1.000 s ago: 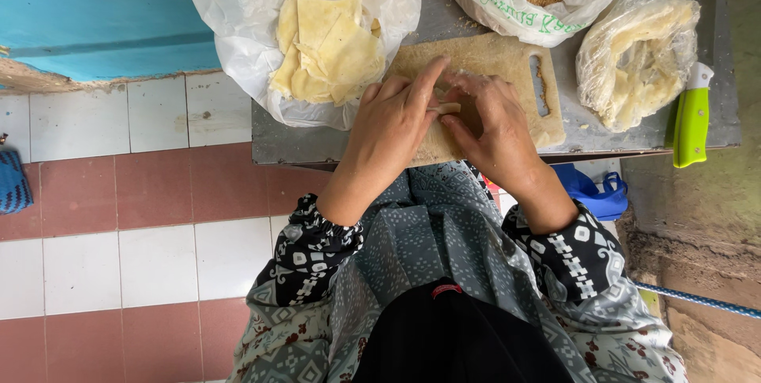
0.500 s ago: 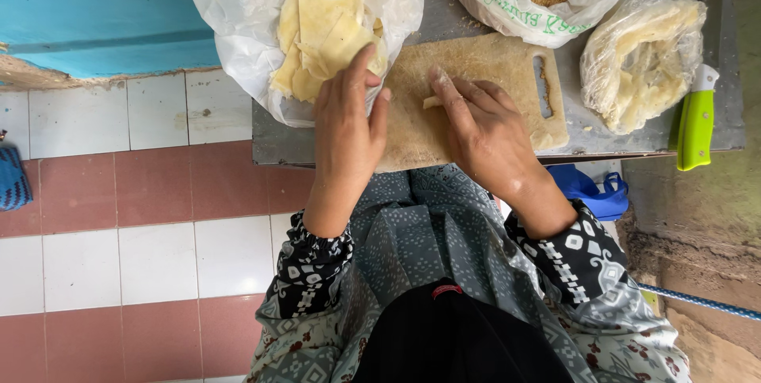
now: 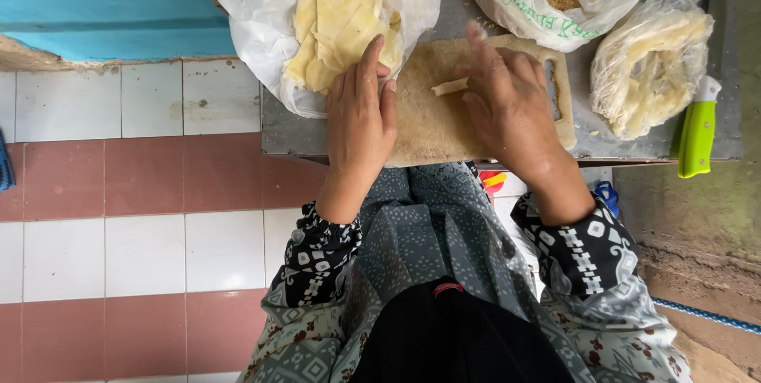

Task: The person sits on the floor at a low table and folds filled pastries from square dough wrappers. They take a wrapper, spoon brown sugar filling from a bag onto it, fold the wrapper over the filling, and press the edges closed, placing finished pieces aside.

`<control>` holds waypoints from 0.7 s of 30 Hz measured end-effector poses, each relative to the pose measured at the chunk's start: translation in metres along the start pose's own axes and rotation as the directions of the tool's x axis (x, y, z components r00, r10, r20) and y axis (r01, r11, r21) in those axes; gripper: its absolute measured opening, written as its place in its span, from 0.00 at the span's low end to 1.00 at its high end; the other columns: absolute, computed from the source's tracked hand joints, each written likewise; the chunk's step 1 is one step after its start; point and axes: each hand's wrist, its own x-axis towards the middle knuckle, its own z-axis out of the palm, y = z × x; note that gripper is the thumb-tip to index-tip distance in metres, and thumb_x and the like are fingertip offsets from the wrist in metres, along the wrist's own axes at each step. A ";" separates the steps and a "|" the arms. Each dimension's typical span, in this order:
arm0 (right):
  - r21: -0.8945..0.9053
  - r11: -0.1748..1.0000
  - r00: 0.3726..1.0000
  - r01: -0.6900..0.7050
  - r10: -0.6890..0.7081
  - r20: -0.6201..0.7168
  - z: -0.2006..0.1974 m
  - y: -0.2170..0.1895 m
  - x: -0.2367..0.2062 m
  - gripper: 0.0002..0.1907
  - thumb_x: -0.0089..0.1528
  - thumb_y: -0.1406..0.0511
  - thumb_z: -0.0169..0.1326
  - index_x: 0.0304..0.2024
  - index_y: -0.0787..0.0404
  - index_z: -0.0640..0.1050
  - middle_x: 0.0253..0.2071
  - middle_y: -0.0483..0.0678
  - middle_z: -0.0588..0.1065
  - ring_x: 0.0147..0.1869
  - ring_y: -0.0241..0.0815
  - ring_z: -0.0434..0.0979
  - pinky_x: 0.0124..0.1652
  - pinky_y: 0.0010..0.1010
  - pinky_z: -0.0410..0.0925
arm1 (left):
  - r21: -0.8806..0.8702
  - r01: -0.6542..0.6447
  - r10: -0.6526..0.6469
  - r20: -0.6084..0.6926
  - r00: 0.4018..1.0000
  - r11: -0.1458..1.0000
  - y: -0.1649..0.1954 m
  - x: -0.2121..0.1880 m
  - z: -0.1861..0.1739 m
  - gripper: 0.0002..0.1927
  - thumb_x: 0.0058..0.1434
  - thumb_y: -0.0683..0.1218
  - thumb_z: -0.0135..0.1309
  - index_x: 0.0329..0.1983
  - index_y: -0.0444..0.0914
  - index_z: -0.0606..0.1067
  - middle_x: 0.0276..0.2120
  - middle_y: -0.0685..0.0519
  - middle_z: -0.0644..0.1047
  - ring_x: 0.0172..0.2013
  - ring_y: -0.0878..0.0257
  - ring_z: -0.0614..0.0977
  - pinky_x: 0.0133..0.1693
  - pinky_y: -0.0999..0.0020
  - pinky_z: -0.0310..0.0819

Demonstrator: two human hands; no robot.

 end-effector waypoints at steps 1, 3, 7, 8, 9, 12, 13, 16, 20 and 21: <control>-0.016 0.999 0.999 0.032 -0.032 -0.009 0.001 0.000 0.001 0.45 0.60 0.73 0.60 0.77 0.60 0.56 0.53 0.45 0.80 0.61 0.54 0.73 0.64 0.44 0.61 | -0.013 -0.007 0.007 -0.016 1.000 1.000 0.000 0.000 0.001 0.29 0.71 0.40 0.53 0.74 0.37 0.60 0.47 0.52 0.76 0.51 0.53 0.76 0.58 0.55 0.69; -0.046 0.994 0.995 0.094 -0.095 -0.024 0.004 0.001 0.005 0.46 0.60 0.70 0.64 0.77 0.59 0.58 0.48 0.42 0.81 0.60 0.51 0.73 0.62 0.43 0.62 | -0.038 -0.020 0.019 -0.045 0.999 0.999 0.000 0.000 0.001 0.29 0.71 0.40 0.53 0.74 0.37 0.60 0.47 0.53 0.76 0.52 0.54 0.77 0.59 0.55 0.68; -0.006 0.999 0.998 0.054 -0.054 0.046 0.004 -0.005 0.017 0.47 0.58 0.71 0.64 0.77 0.59 0.59 0.44 0.42 0.81 0.57 0.50 0.75 0.61 0.43 0.62 | -0.081 -0.021 0.016 -0.061 0.998 0.996 -0.001 0.000 -0.003 0.30 0.70 0.39 0.54 0.74 0.37 0.60 0.46 0.52 0.76 0.51 0.53 0.77 0.58 0.55 0.69; 0.016 0.999 0.996 0.042 -0.044 0.075 0.001 -0.008 0.019 0.46 0.58 0.71 0.63 0.77 0.59 0.59 0.42 0.43 0.80 0.55 0.51 0.76 0.60 0.43 0.62 | -0.096 -0.025 0.019 -0.068 0.998 0.995 -0.002 -0.001 -0.004 0.30 0.70 0.39 0.53 0.74 0.37 0.60 0.46 0.52 0.76 0.51 0.53 0.77 0.58 0.56 0.69; 0.035 0.999 0.994 0.033 -0.036 0.101 -0.002 -0.013 0.022 0.46 0.57 0.71 0.63 0.77 0.59 0.59 0.41 0.44 0.80 0.53 0.51 0.76 0.60 0.43 0.62 | -0.111 -0.033 0.024 -0.078 0.997 0.993 -0.002 0.000 -0.005 0.30 0.69 0.39 0.53 0.74 0.37 0.60 0.46 0.51 0.76 0.51 0.53 0.77 0.58 0.56 0.69; -0.019 0.999 0.990 0.045 -0.042 0.132 -0.007 -0.032 0.037 0.44 0.58 0.72 0.63 0.75 0.60 0.60 0.37 0.48 0.79 0.46 0.53 0.78 0.54 0.45 0.65 | -0.200 -0.054 0.019 -0.173 0.985 0.978 -0.003 0.001 -0.008 0.29 0.70 0.38 0.52 0.74 0.36 0.60 0.47 0.50 0.76 0.51 0.53 0.78 0.58 0.57 0.71; 0.080 0.995 0.993 0.065 -0.073 0.097 -0.011 -0.036 0.045 0.45 0.57 0.73 0.63 0.75 0.60 0.60 0.38 0.48 0.79 0.46 0.52 0.79 0.55 0.45 0.67 | -0.217 -0.042 -0.001 -0.195 0.981 0.975 -0.003 0.001 -0.009 0.29 0.70 0.38 0.53 0.73 0.36 0.61 0.47 0.50 0.76 0.50 0.53 0.78 0.57 0.57 0.71; 0.250 0.955 0.988 0.157 -0.155 -0.030 -0.028 -0.039 0.077 0.45 0.59 0.76 0.62 0.76 0.60 0.58 0.40 0.48 0.79 0.47 0.49 0.82 0.54 0.41 0.73 | -0.241 -0.033 -0.029 -0.251 0.967 0.970 -0.003 0.002 -0.011 0.27 0.70 0.39 0.53 0.71 0.36 0.63 0.47 0.49 0.77 0.48 0.53 0.78 0.54 0.59 0.73; 0.153 0.920 0.897 0.360 -0.296 -0.328 -0.038 -0.021 0.168 0.33 0.63 0.79 0.56 0.69 0.72 0.62 0.44 0.53 0.79 0.44 0.50 0.82 0.44 0.37 0.74 | -0.177 -0.062 0.015 -0.253 0.967 0.982 -0.003 0.007 -0.018 0.27 0.69 0.41 0.55 0.69 0.35 0.64 0.46 0.48 0.77 0.48 0.50 0.78 0.53 0.56 0.72; 0.117 0.925 0.893 0.360 -0.306 -0.330 -0.037 -0.015 0.198 0.24 0.65 0.78 0.58 0.61 0.70 0.66 0.44 0.52 0.79 0.46 0.50 0.83 0.45 0.37 0.74 | -0.162 -0.060 0.020 -0.240 0.970 0.985 -0.002 0.008 -0.020 0.26 0.68 0.41 0.55 0.69 0.35 0.65 0.46 0.47 0.77 0.48 0.49 0.78 0.53 0.56 0.72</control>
